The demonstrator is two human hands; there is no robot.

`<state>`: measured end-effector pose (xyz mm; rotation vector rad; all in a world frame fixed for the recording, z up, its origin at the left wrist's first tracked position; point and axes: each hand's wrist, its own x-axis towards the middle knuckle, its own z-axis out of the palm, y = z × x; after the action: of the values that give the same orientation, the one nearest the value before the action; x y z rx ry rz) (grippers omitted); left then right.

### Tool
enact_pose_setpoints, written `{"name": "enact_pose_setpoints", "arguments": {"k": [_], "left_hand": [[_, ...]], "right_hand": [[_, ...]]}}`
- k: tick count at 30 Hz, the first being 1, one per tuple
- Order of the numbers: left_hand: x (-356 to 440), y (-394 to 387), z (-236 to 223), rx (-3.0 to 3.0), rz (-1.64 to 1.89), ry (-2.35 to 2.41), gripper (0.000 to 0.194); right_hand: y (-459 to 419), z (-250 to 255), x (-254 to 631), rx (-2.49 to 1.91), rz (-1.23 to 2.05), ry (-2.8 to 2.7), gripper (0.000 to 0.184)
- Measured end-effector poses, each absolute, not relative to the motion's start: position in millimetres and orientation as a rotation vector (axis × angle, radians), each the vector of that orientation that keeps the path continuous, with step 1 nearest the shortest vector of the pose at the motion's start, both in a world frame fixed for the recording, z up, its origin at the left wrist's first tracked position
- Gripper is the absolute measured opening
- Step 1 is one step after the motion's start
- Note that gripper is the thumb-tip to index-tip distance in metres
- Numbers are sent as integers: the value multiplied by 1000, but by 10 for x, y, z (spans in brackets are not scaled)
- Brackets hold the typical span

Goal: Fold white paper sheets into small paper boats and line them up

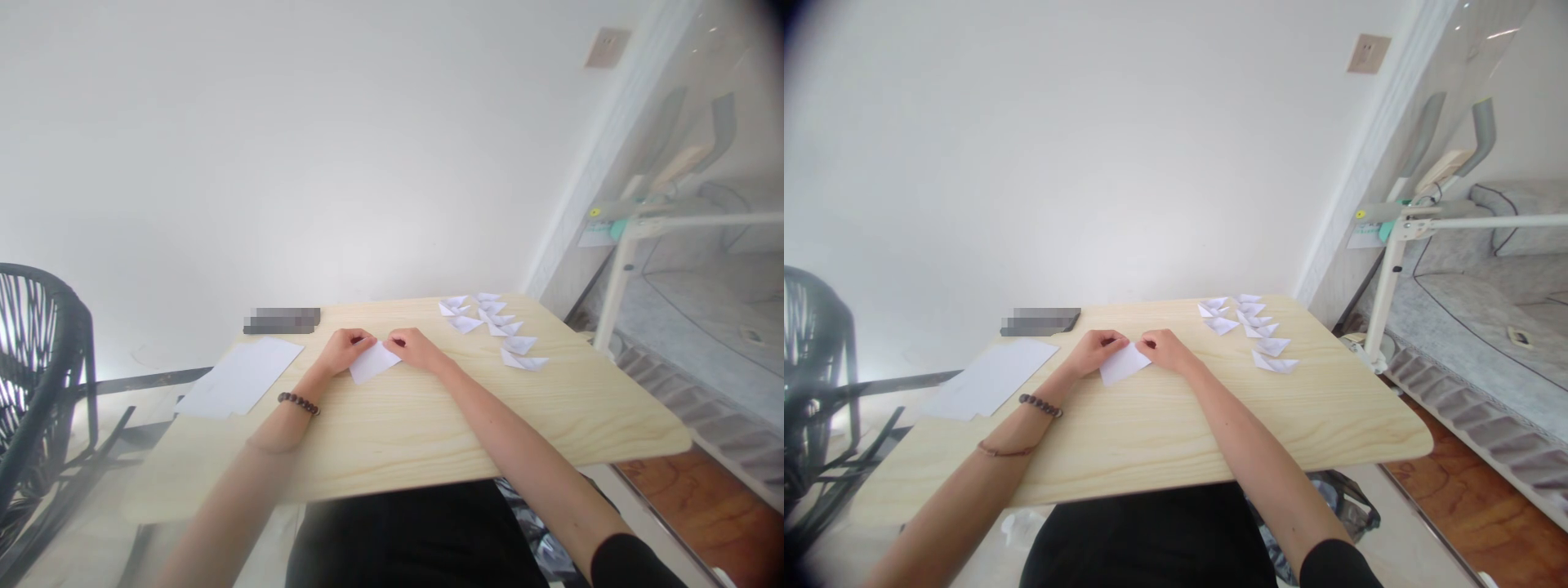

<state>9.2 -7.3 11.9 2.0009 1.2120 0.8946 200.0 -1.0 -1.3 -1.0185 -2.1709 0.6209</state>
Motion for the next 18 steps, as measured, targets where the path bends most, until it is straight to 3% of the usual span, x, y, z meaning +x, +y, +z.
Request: {"name": "enact_pose_setpoints", "arguments": {"k": [7, 18], "left_hand": [[76, -15, 120, 1970, 868, 1278, 40], [104, -90, 146, 1950, 842, 1236, 41]], "right_hand": [[40, 0, 2062, -1003, 716, -2188, 20], [-1, -2, 2050, -1028, 759, -2138, 25]]}}
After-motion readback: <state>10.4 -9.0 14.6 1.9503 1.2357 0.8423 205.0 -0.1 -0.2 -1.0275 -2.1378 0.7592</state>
